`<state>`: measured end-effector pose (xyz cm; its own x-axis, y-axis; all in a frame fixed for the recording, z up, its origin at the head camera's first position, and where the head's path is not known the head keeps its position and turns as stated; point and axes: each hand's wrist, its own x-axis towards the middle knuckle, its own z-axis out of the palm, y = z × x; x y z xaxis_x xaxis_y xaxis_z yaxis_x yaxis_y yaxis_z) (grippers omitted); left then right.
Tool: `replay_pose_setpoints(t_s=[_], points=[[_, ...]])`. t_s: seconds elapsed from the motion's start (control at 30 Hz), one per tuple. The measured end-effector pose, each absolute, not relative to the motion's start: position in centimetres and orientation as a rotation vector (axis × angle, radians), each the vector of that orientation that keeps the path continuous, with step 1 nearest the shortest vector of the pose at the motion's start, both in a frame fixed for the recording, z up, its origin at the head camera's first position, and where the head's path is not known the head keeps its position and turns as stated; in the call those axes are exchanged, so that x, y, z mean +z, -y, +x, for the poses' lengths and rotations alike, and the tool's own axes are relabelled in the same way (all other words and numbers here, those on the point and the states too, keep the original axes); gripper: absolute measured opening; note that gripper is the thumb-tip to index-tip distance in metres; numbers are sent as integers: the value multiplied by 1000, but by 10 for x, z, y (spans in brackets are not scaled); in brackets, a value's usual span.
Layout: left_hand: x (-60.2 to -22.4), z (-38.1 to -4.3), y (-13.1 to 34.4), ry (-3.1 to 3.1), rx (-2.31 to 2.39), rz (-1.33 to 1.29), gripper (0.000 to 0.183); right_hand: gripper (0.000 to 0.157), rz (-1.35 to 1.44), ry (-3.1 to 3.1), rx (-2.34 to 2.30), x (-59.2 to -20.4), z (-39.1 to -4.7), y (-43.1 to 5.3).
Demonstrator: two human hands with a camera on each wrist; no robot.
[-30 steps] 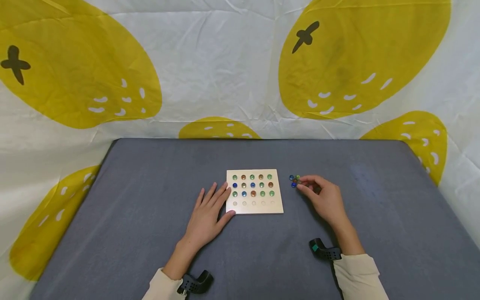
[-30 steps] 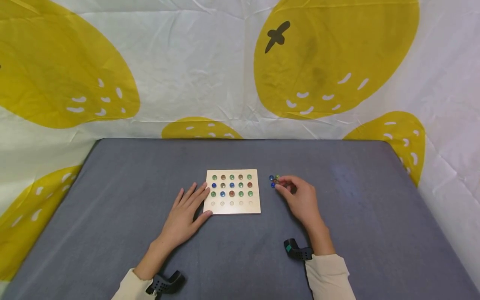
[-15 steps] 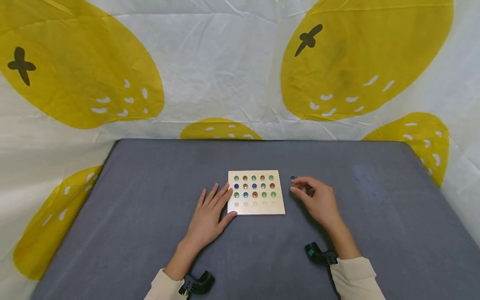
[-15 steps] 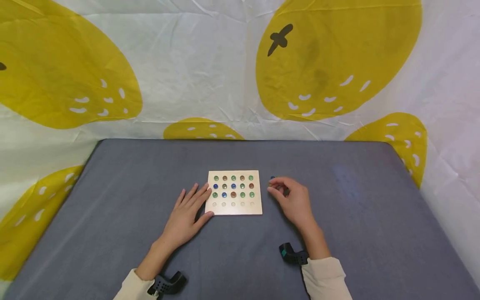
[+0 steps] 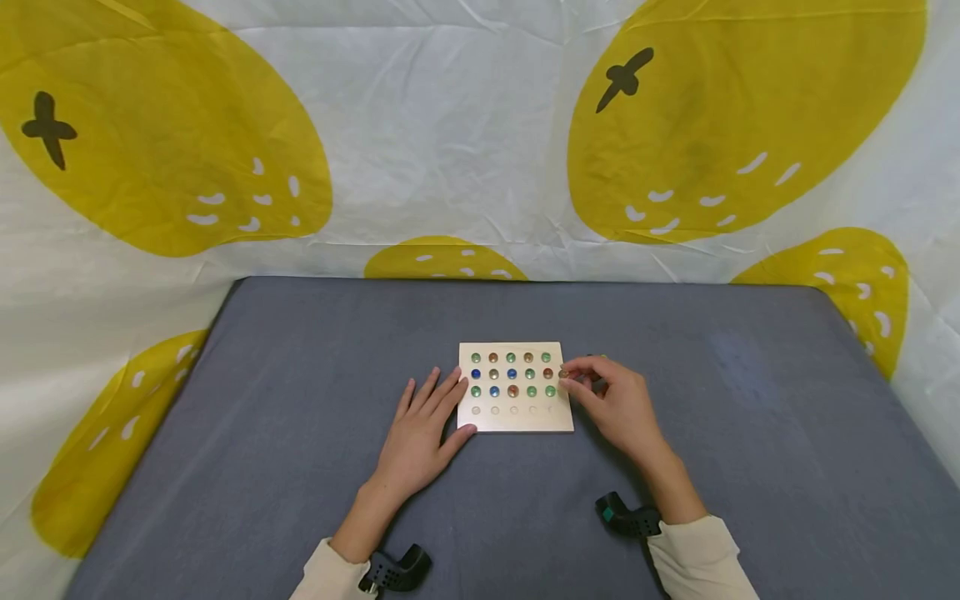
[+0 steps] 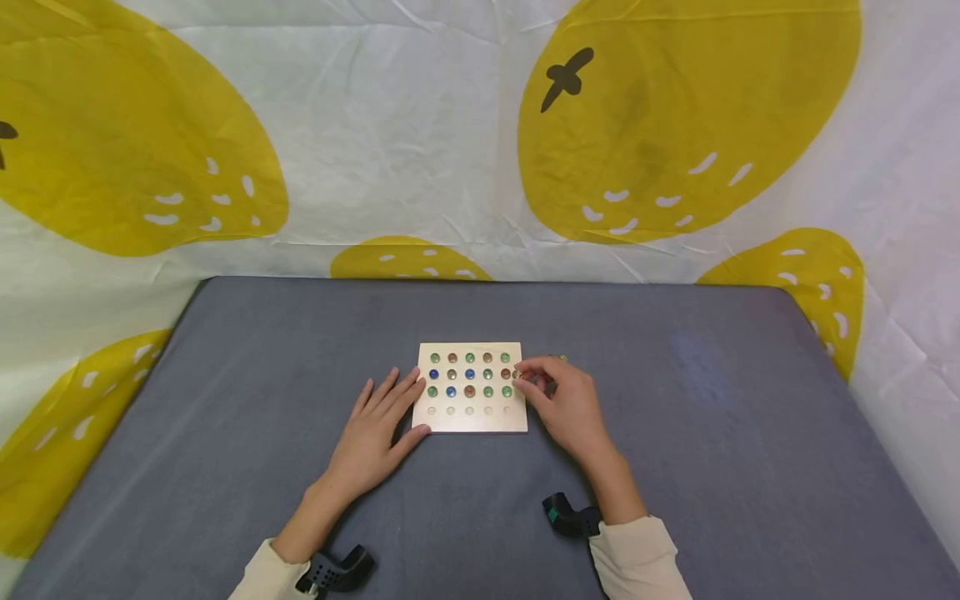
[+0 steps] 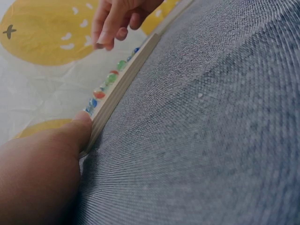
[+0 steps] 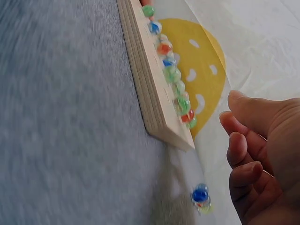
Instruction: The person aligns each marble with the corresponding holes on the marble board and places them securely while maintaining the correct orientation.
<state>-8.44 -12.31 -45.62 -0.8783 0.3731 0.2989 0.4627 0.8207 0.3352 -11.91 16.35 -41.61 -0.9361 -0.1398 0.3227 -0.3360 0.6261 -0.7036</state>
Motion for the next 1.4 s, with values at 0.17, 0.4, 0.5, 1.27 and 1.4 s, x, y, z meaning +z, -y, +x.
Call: replay_pose_setpoints(t_s=[0.17,0.4,0.5,1.27,1.4], points=[[-456,-85,123,2790,-589,-647,63,16,414,2594,1271,-413,-118,-155],[-457,-84,123,2798,-596,-642,63,14,460,2608,1284,-415,-116,-143],[-457,-83,123,2789,-599,-644,63,14,488,2596,1297,-417,-115,-139],[-456,-84,124,2767,-588,-651,62,15,596,2605,1331,-417,-112,-107],[-456,-84,124,2772,-582,-649,61,14,641,2589,1328,-417,-111,-101]])
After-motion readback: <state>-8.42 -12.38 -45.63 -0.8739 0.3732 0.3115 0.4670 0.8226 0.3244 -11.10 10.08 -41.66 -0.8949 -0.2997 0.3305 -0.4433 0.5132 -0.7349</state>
